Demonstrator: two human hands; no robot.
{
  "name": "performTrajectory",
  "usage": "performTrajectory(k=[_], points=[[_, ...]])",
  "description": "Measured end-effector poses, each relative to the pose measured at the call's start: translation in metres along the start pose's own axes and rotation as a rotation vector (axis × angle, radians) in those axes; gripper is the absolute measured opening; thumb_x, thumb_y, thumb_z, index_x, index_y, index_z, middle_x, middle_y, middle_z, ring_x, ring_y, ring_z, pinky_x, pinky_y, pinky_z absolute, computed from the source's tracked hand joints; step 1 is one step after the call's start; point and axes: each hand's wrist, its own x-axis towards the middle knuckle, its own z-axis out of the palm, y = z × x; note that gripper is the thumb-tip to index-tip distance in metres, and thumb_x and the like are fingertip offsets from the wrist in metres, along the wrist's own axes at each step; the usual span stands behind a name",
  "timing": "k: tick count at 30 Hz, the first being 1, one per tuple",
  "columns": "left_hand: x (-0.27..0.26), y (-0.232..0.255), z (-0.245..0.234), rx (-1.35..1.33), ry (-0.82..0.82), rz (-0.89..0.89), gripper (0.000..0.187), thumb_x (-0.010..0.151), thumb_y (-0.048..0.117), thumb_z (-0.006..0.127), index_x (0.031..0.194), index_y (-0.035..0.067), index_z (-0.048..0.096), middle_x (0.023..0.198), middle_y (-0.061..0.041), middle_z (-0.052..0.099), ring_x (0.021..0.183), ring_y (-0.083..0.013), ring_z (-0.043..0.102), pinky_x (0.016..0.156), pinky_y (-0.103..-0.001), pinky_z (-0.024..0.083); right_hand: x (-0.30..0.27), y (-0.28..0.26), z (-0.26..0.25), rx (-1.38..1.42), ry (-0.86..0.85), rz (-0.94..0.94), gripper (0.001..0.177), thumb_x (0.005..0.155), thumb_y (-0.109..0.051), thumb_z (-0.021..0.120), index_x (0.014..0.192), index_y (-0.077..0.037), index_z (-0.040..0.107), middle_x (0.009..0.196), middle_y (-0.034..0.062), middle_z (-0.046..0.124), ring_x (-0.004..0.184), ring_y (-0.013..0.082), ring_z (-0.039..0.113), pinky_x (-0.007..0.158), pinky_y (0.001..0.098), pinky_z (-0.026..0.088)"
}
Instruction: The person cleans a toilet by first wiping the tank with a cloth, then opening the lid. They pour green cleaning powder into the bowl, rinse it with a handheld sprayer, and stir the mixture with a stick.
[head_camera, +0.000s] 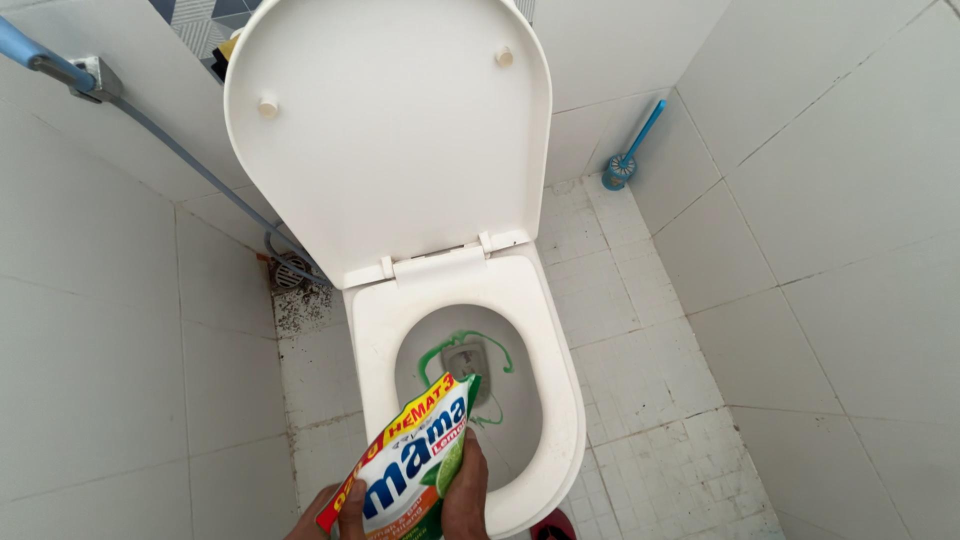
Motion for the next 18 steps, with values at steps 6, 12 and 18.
performTrajectory(k=[6,12,18], points=[[-0.01,0.02,-0.008,-0.056,0.062,-0.022,0.032,0.095,0.029,0.065,0.104,0.003,0.081,0.08,-0.016,0.081,0.067,-0.0204,0.081,0.07,-0.036,0.064,0.001,-0.014,0.01,-0.116,-0.045,-0.062,0.051,0.105,-0.037,0.027,0.1,-0.002,0.064,0.087,0.0117,0.074,0.074,0.0155,0.07,0.072,0.0311,0.057],[-0.022,0.039,-0.011,-0.107,0.152,0.072,0.031,0.098,0.026,0.063,0.104,0.001,0.081,0.083,-0.017,0.081,0.072,-0.0206,0.081,0.073,-0.034,0.063,0.017,-0.017,0.015,-0.174,-0.079,-0.114,0.049,0.105,-0.038,0.028,0.098,-0.005,0.063,0.086,0.012,0.073,0.073,0.0159,0.069,0.072,0.0315,0.058],[-0.018,0.071,-0.001,-0.373,0.356,0.285,0.021,0.093,0.014,0.072,0.101,-0.005,0.078,0.079,-0.019,0.078,0.07,-0.0199,0.076,0.069,-0.034,0.06,0.048,-0.033,0.024,-0.277,-0.141,-0.168,0.056,0.106,-0.043,0.024,0.099,-0.004,0.064,0.086,0.0127,0.072,0.075,0.018,0.068,0.08,0.0331,0.059]])
